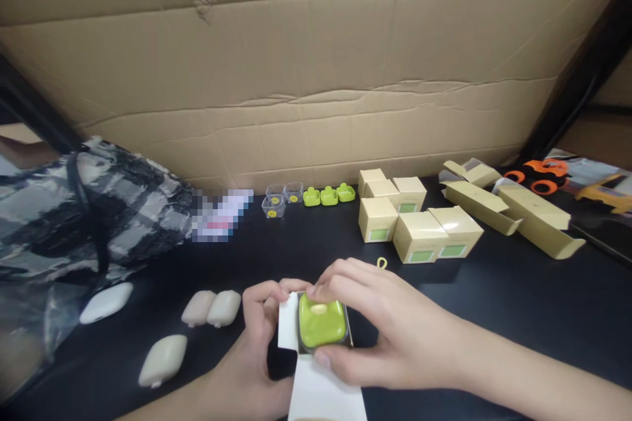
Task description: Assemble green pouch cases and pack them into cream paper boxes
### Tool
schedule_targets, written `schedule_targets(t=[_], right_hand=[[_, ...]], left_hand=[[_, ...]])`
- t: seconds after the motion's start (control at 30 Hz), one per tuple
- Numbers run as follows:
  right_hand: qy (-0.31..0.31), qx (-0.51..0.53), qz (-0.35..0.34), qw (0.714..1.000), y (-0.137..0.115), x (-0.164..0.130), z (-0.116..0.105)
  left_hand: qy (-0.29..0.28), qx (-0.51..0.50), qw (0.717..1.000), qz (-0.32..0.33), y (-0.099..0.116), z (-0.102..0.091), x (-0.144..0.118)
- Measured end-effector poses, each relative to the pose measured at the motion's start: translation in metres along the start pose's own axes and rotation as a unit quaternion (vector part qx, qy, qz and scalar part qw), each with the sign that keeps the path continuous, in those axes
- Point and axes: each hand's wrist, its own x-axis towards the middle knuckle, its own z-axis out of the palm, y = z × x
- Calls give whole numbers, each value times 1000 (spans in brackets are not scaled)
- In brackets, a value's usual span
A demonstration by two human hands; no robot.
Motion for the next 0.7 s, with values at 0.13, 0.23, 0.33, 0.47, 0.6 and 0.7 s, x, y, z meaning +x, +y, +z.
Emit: schedule_targets(t=[0.13,0.23,0.33,0.47,0.6,0.7], right_hand=[[-26,-33,15,999,0,1,1],[-14,-37,20,999,0,-1,1],[40,-16,10,999,2,-5,-1],[93,48,-15,994,7,-12,-5],[109,62,-34,992,10,-14,-3],[118,46,-41,991,11,-11,2]], left_hand=[[-7,-25,999,22,-3,1,1],[-5,-18,1000,23,-5,1,2],[6,11,999,34,-2,-1,3],[-12,109,993,32,10,-6,6],[-33,98,995,13,15,-9,7],[-13,62,998,-1,13,-8,5]])
